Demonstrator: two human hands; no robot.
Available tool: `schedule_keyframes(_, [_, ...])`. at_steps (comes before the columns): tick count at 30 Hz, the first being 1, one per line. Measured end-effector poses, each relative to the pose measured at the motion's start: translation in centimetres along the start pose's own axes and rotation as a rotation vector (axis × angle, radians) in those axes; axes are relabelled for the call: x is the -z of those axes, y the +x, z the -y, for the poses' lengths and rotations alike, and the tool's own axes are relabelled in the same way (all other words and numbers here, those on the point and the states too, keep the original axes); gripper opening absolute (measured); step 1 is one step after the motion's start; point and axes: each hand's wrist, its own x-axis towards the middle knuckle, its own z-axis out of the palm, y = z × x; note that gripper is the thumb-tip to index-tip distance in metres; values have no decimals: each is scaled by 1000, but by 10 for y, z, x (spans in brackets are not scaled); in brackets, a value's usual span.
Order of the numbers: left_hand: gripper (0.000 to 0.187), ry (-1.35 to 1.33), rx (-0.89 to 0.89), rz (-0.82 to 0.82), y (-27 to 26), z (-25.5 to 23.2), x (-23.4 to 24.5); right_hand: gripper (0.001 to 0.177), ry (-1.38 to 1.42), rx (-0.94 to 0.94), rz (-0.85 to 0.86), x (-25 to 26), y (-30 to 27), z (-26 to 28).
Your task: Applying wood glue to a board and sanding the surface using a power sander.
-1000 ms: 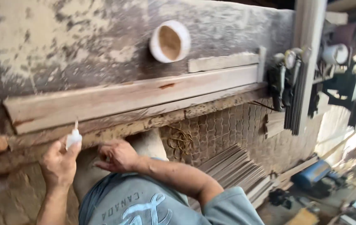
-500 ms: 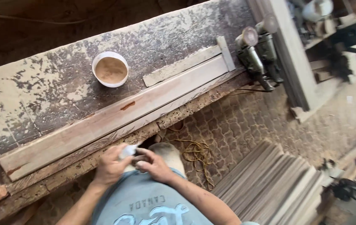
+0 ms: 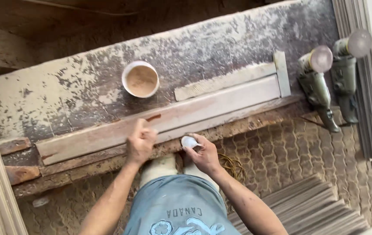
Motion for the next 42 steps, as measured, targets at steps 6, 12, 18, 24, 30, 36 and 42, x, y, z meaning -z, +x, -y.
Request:
schedule_keyframes(6, [51, 82, -22, -322, 108, 38, 25, 49, -312, 400, -210, -42, 126, 58])
schedule_keyframes(12, [26, -103, 205, -138, 158, 17, 17, 47, -647, 299, -131, -62, 225, 61])
schedule_keyframes(18, [27, 72, -41, -129, 186, -22, -13, 65, -394, 214, -191, 12, 177, 46])
schedule_keyframes(24, [18, 4, -65, -10, 233, -100, -82, 53, -347, -33, -273, 114, 74, -50])
schedule_keyframes(30, [19, -141, -280, 1, 269, -208, -195, 76, -640, -308, -421, 267, 56, -154])
schedule_keyframes(36, [10, -162, -317, 13, 300, -266, -360, 105, -875, -169, -389, 379, 103, -227])
schedule_keyframes(42, [7, -149, -244, 99, 318, -320, -462, 100, -633, -345, -235, 410, 132, -218])
